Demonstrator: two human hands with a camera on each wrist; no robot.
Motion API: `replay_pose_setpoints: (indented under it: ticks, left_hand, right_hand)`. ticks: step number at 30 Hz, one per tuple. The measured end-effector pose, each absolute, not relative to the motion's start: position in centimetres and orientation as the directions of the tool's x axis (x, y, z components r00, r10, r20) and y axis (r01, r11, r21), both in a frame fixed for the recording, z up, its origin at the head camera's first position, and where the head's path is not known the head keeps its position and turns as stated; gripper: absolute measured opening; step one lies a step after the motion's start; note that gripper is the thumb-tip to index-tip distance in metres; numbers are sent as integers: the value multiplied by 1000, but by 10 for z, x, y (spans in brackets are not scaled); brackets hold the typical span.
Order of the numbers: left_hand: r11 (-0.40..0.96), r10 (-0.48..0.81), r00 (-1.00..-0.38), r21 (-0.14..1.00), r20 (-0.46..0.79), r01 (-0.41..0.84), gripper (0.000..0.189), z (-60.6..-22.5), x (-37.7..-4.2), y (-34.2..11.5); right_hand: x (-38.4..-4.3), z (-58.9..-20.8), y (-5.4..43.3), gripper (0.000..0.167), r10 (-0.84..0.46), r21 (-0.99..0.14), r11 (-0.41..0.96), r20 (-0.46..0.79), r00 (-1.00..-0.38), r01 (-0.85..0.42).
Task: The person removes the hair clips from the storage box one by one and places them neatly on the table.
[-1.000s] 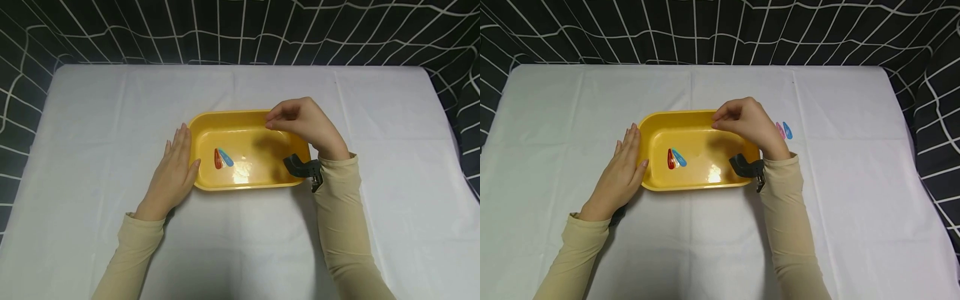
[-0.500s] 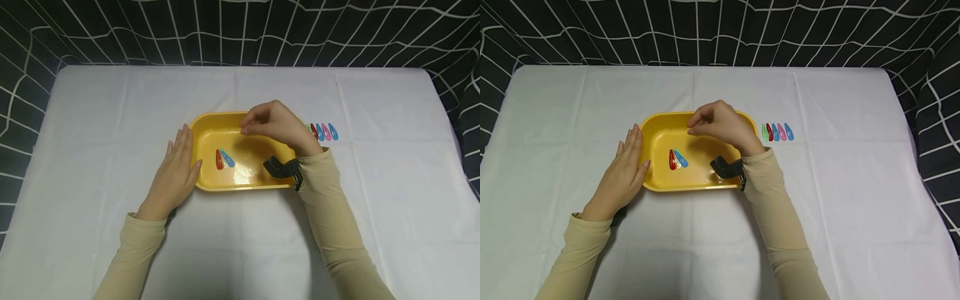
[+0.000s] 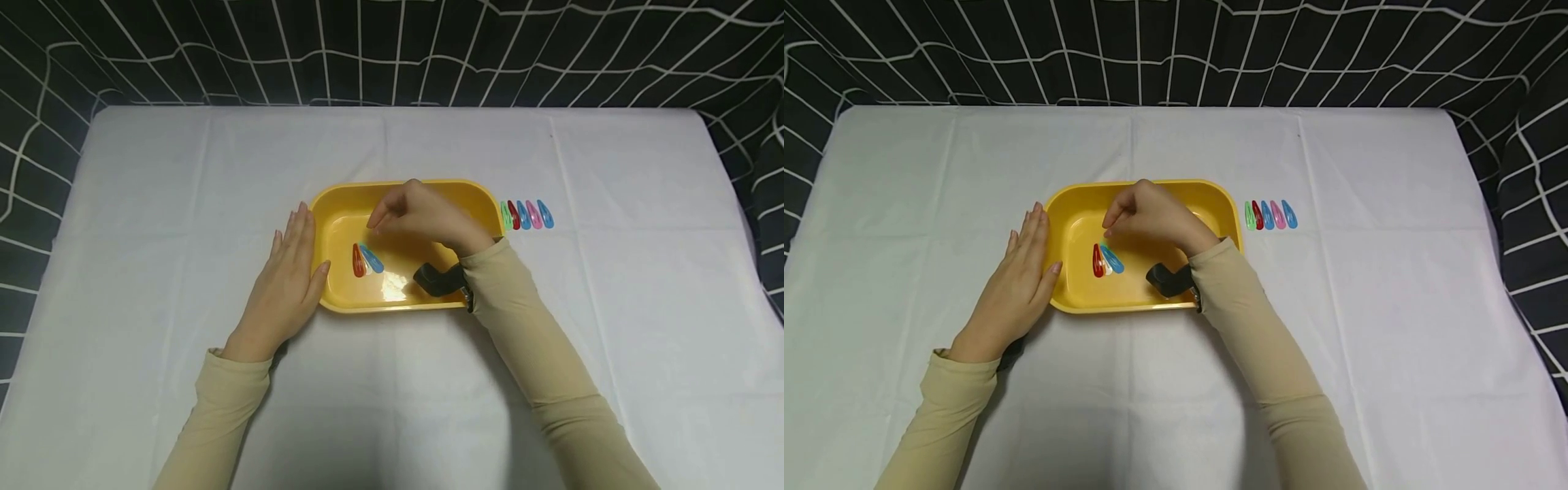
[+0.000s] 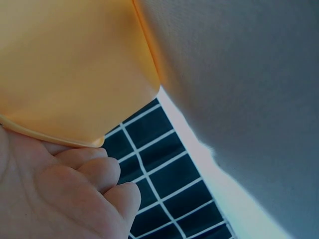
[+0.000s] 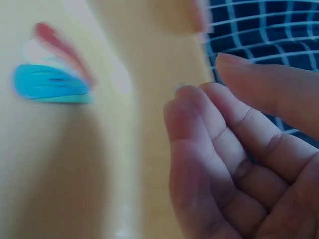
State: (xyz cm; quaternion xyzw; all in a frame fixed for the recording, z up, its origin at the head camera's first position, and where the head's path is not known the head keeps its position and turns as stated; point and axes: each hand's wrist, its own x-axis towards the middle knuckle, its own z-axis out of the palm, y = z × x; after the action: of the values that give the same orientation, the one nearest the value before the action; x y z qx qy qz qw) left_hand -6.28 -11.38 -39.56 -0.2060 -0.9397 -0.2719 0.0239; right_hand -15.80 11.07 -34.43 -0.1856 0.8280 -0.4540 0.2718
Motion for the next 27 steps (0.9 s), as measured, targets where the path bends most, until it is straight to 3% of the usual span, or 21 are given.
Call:
replay_pose_setpoints:
  ticks: [27]
  left_hand:
    - [770,375,-913,495,160,403,64,-395,-62,-113]
  right_hand:
    - [-160,-370,102,7,-568,-785,612,-351,-744,-97]
